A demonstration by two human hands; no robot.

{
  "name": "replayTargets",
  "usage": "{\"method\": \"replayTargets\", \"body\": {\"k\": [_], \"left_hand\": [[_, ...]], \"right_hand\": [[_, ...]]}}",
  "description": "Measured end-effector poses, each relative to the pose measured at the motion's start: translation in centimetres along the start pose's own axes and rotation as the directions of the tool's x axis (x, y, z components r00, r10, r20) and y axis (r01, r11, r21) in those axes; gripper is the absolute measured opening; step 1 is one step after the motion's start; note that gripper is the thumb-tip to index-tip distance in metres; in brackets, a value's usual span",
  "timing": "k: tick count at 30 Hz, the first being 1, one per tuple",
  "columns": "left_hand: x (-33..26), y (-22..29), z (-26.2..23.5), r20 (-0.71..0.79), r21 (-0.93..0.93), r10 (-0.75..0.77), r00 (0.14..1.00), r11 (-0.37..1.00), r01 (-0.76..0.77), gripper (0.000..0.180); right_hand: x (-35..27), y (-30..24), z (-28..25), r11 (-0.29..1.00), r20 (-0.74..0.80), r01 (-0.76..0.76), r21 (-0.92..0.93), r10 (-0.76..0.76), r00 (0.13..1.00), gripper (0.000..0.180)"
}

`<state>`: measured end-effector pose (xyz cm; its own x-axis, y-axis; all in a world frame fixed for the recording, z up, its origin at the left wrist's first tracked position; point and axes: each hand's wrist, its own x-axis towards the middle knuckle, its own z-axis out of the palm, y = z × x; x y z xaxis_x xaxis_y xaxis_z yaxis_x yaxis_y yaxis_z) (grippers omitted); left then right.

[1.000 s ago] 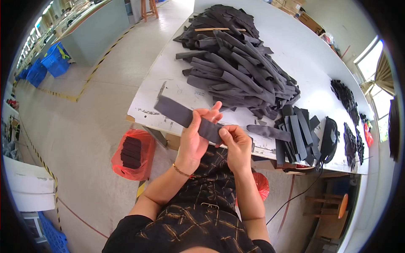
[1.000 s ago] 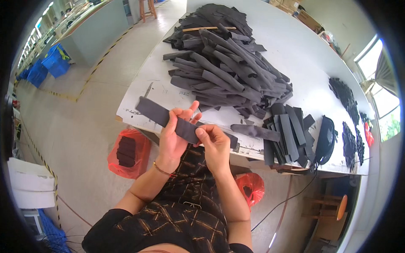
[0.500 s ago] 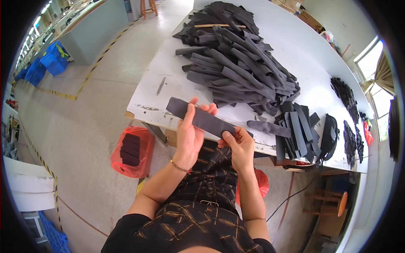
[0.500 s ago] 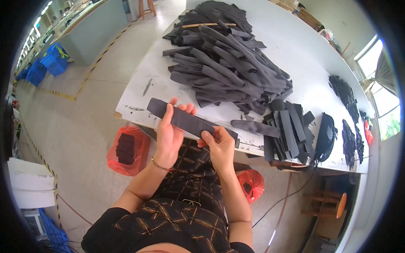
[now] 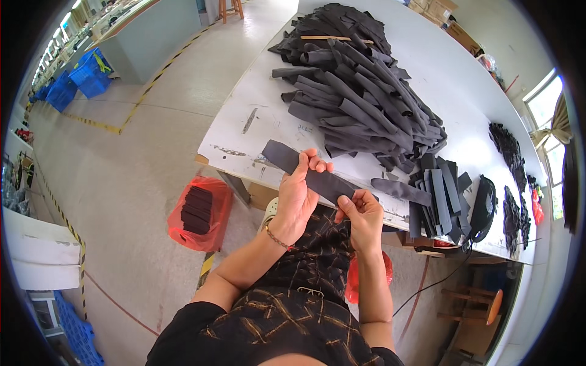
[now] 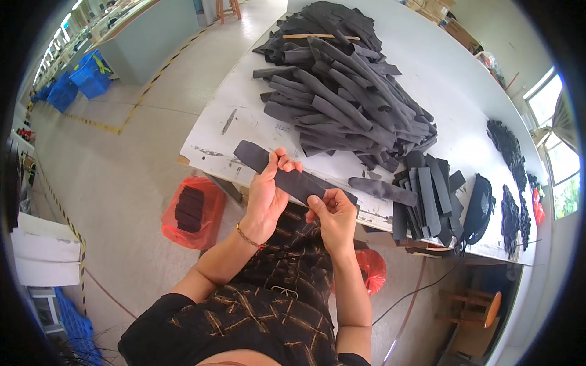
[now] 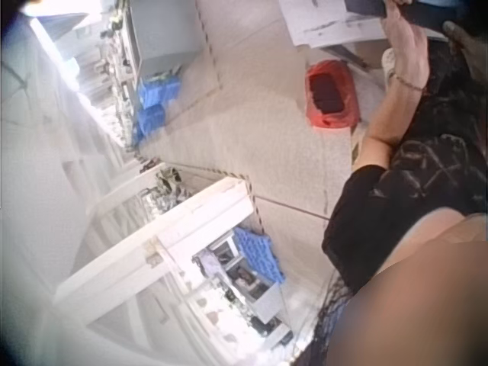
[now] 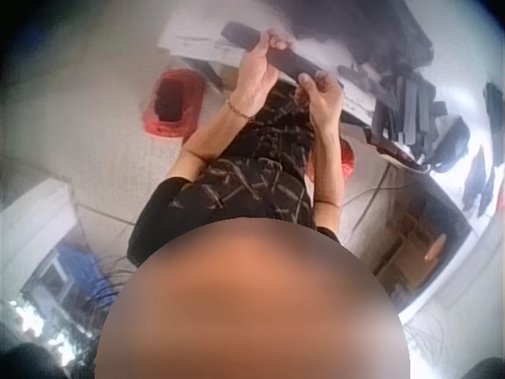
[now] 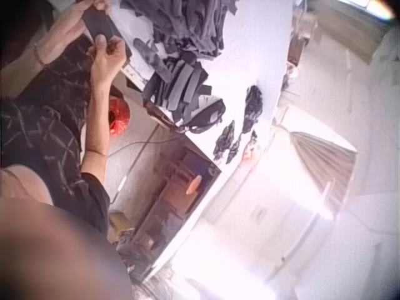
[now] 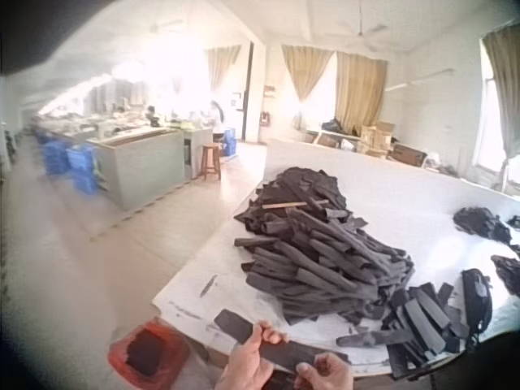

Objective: Sorting and stacking black fabric components on a workshop table.

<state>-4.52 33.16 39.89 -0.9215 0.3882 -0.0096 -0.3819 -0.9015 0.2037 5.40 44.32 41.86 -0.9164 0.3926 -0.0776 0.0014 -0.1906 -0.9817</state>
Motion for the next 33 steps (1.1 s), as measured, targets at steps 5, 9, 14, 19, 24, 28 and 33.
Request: {"method": "replayTargets", "body": {"k": [5,9,14,19,24,28,33], "left_hand": [[-0.4,-0.7,0.4,0.000,0.073,-0.055,0.998,0.996,0.055,0.029],[-0.4,2.4,-0.9,-0.124,0.449,0.089,0.988,0.893,-0.024,0.032],[0.1,3.4,1.1,0.191,0.912,0.149,0.970,0.339,-0.232,0.032],[2.7,4.1,1.3,0.246,0.968,-0.006,0.969,0.048,-0.245,0.025],[4.1,4.8,0.5,0.275,0.960,-0.083,0.958,-0.025,-0.278,0.019],[3.6,4.9,-0.4,0.193,0.968,-0.157,0.969,-0.134,-0.214,0.019],[3.6,4.6,-1.1,0.287,0.922,-0.143,0.947,-0.226,-0.313,0.021]], "right_hand": [[-0.2,0.0,-1.5,1.000,-0.033,-0.024,0.002,0.024,0.999,0.019],[-0.6,-1.3,-4.3,0.999,-0.099,-0.039,-0.017,0.037,0.994,0.027],[-0.7,-3.1,-6.4,0.991,-0.168,-0.005,-0.131,-0.017,0.986,0.028],[0.1,-2.1,-7.0,0.968,-0.211,-0.003,-0.252,-0.052,0.976,0.032],[0.8,-1.4,-6.9,0.907,-0.196,0.016,-0.421,-0.108,0.975,0.031],[1.0,-0.4,-7.4,0.737,-0.164,0.041,-0.675,-0.204,0.965,0.033],[0.7,-0.8,-6.3,0.629,-0.144,0.033,-0.776,-0.228,0.963,0.037]]}}
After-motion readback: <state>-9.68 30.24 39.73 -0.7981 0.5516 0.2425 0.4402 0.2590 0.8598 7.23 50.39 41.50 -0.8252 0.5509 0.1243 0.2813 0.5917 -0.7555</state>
